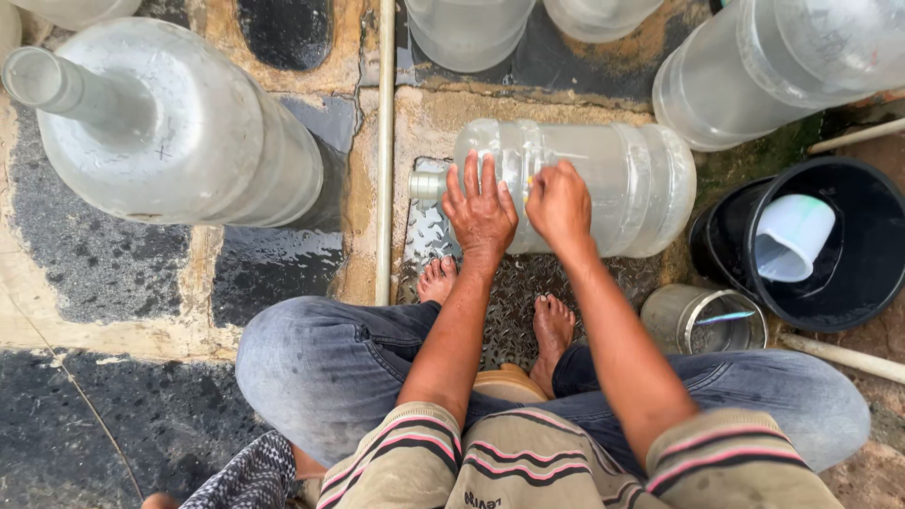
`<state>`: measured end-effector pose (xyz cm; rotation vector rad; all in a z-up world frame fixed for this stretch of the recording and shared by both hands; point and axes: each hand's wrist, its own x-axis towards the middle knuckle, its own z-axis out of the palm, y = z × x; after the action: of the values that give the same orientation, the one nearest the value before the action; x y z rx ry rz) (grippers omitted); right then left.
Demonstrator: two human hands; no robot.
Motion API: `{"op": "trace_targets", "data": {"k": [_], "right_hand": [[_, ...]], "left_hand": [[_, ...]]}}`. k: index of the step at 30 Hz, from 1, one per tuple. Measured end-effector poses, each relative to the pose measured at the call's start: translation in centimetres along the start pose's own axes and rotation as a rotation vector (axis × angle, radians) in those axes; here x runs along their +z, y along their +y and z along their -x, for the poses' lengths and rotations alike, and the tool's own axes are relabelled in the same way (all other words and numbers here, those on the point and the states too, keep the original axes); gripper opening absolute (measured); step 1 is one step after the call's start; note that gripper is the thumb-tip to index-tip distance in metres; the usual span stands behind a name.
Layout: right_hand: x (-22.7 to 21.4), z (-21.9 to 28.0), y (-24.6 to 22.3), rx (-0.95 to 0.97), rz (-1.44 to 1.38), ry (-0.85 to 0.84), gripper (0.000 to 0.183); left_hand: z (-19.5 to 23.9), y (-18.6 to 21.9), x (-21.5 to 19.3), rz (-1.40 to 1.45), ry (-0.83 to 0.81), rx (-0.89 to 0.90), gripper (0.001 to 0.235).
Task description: The person scrubs the exterior of large plastic water jugs using a yellow sponge and water from a nearby bucket. They handle the jugs one at a time, rotating them to clean different sides before rinsing and placing them aside.
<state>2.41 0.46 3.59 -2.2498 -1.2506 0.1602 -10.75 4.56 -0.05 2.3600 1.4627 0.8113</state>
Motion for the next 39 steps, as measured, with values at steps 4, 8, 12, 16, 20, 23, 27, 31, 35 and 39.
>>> {"op": "trace_targets", "data": {"k": [4,8,12,16,20,23,27,31,35,39], "right_hand": [[0.2,-1.5,0.3,0.032,-0.092,0.026,0.008],[0.6,0.2,0.0,-0.066,0.096,0.097,0.011],[-0.1,9.4,1.3,0.06,-0.008,0.016,0.013],[-3.9,9.4,6.7,0.251,0.234,0.266,0.013],[-7.3,6.3,13.7,0.096,0.282,0.566,0.013],[-5.7,5.8,18.2,0.21,0.013,0.595,0.018],[-4.4,6.0,18.1,0.368,0.0,0.66,0.016],[-5.0,6.3,17.1,0.509,-0.01,0.689,0.017],[-5.2,6.0,18.2,0.648,-0.199,0.771,0.018],[-2.5,6.5,21.4,0.918,-0.744,0.827,0.017]], "left_hand": [[0.2,-0.2,0.4,0.003,-0.063,-0.032,0.049],[-0.4,-0.2,0.2,-0.027,-0.06,-0.015,0.05],[-0.6,-0.2,0.8,-0.029,-0.095,-0.028,0.051],[-0.8,-0.9,0.9,0.029,-0.125,-0.022,0.051],[-0.8,-3.9,1.9,0.218,-0.173,-0.153,0.038],[-1.3,-6.6,4.7,0.169,0.026,-0.449,0.059],[-2.5,-11.3,6.4,0.67,0.18,-1.046,0.101],[-3.3,-12.5,7.3,1.2,-0.008,-1.263,0.089],[-5.4,-10.5,6.3,1.228,0.101,-1.023,0.079],[-10.8,-4.1,-0.7,1.302,0.145,-0.585,0.077]]}}
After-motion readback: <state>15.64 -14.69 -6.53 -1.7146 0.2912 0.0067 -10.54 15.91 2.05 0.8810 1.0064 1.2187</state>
